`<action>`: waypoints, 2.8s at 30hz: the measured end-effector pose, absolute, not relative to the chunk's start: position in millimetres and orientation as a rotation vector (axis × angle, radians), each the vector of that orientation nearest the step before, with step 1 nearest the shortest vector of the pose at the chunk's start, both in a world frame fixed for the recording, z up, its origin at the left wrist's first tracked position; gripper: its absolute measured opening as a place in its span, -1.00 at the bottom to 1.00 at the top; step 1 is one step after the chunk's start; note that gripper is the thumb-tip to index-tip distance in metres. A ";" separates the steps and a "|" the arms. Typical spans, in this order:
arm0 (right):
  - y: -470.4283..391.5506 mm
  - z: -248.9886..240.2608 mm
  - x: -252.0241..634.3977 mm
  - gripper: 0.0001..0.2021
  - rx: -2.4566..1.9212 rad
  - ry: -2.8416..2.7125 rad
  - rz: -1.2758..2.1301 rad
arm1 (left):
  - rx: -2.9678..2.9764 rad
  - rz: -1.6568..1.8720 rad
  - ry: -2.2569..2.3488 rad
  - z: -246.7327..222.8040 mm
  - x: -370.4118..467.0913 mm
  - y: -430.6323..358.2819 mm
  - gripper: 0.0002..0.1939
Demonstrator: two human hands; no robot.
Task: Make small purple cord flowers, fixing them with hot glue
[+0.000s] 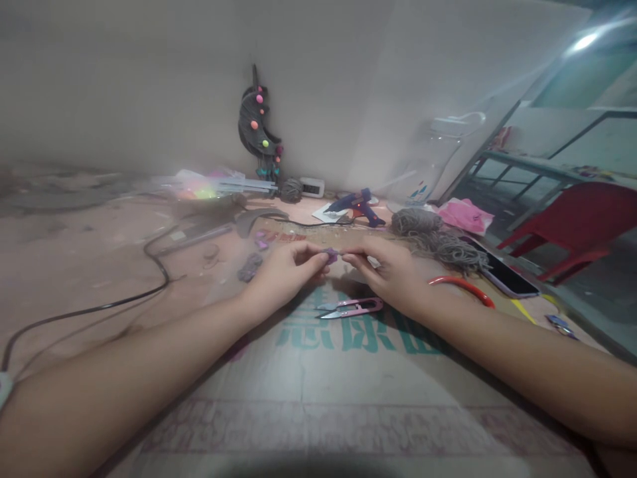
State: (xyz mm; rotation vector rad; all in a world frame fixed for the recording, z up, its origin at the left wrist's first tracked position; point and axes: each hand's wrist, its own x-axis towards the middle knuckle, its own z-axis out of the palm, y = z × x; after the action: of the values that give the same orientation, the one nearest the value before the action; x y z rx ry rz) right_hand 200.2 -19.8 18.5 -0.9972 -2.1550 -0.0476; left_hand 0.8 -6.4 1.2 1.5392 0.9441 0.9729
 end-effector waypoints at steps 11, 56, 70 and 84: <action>-18.5 14.8 199.5 -0.87 -1.038 -2.125 -0.038 | 1.580 0.975 0.962 1.2 0.4 -6.4 -0.71; -11.7 13.7 194.9 -0.86 -0.993 -2.247 -0.292 | 1.756 0.916 0.917 -0.6 0.1 -12.0 -0.67; -12.8 16.3 200.0 -0.78 -0.793 -2.356 -0.592 | 2.002 0.933 0.981 3.8 -0.7 -10.7 -0.72; -22.9 20.9 187.4 -0.77 -1.198 -1.994 0.602 | 1.978 1.002 1.013 2.3 -1.2 -11.8 -0.71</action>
State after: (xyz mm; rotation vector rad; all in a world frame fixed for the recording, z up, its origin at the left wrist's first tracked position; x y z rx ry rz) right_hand 187.4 -22.9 20.9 -1.1977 -1.9939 0.6018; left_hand -1.2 -11.8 2.3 1.9784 1.0134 1.0020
